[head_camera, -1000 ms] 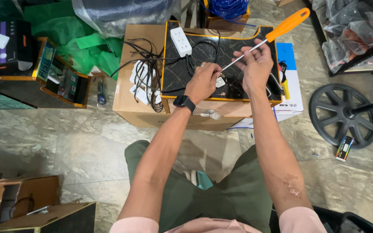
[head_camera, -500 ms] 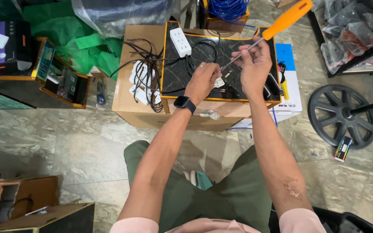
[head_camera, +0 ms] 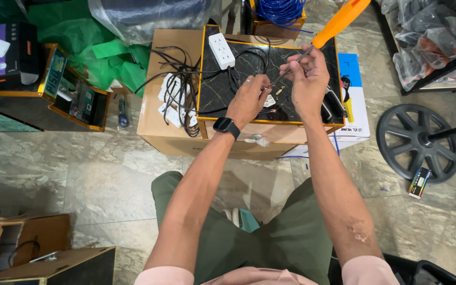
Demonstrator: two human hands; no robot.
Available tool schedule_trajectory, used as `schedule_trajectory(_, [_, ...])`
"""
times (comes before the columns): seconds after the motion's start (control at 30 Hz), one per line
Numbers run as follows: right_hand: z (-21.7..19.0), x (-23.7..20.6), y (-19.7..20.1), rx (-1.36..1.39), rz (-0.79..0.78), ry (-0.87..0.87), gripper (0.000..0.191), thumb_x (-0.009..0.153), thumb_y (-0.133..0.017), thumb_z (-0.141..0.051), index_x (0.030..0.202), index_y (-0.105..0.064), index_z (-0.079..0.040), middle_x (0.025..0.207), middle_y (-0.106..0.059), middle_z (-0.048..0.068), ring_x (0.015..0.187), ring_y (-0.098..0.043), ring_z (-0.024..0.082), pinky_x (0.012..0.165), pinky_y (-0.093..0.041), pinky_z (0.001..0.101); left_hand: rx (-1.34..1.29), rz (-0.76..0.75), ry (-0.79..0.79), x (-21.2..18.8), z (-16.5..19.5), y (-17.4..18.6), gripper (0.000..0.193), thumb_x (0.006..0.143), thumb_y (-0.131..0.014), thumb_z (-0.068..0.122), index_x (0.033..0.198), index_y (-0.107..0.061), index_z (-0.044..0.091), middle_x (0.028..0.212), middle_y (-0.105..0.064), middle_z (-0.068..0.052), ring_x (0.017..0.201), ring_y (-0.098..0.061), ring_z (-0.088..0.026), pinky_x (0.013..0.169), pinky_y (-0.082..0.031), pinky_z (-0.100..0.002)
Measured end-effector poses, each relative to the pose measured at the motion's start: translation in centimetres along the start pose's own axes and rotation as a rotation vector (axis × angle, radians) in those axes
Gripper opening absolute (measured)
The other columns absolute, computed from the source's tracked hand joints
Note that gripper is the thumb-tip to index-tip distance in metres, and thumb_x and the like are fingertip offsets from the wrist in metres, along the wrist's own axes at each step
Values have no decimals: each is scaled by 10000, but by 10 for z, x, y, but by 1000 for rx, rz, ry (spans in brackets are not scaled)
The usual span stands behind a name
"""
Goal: The person sits on the floor and opens a white power strip, using a screwdriver to remove its screws. They pull the casing apart, handle the internal wires and components, and use pliers while working on the small plug and wiring parts on the table.
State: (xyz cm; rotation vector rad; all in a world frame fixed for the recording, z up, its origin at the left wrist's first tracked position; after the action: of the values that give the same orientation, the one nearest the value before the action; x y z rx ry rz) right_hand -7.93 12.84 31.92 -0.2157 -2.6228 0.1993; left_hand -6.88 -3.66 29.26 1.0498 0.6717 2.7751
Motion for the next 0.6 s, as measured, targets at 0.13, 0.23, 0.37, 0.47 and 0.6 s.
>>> schedule_trajectory(0.13, [1,0,0,-29,8,-9,355,1049,-574,80,1378,-465,6,1082,-672,93,940,-739,180,814,-663,337,11,2,-12,0,0,0,226,911,-729,62,1058,-559,41,945,-666,-142,920,-682,-336,784,-545,-430])
schedule_trajectory(0.23, [1,0,0,-28,10,-16,282,1042,-627,73,1285,-507,-5,1051,-663,78,923,-734,167,791,-651,314,32,9,-25,0,2,1,217,915,-732,67,1047,-562,40,941,-670,-141,916,-677,-344,778,-543,-434])
schedule_trajectory(0.37, [-4,0,-1,-109,25,8,226,1027,-690,48,1161,-521,-20,974,-638,43,866,-713,127,727,-631,280,40,2,-14,-1,3,1,209,915,-730,64,1046,-569,37,934,-663,-149,903,-676,-348,765,-542,-437])
schedule_trajectory(0.47, [-6,0,-2,-122,44,16,224,1011,-725,36,1129,-543,-18,898,-608,24,818,-693,108,698,-623,270,19,7,-4,-2,3,1,201,917,-722,52,1045,-569,36,937,-658,-151,901,-680,-344,765,-544,-435])
schedule_trajectory(0.6, [-6,1,-4,-131,43,7,212,986,-743,26,1084,-561,-22,871,-614,11,791,-681,95,683,-612,258,4,23,-23,-2,3,1,198,906,-720,35,1038,-573,32,931,-648,-157,900,-665,-355,767,-537,-441])
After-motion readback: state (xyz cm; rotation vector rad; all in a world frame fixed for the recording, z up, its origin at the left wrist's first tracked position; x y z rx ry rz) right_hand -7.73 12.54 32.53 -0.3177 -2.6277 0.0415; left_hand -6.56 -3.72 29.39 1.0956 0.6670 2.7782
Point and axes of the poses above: each hand's wrist, its own x-axis towards the middle knuckle, its own y-axis out of the back of the hand, z = x × y, the point moved 7 cm from there along x, towards the middle knuckle
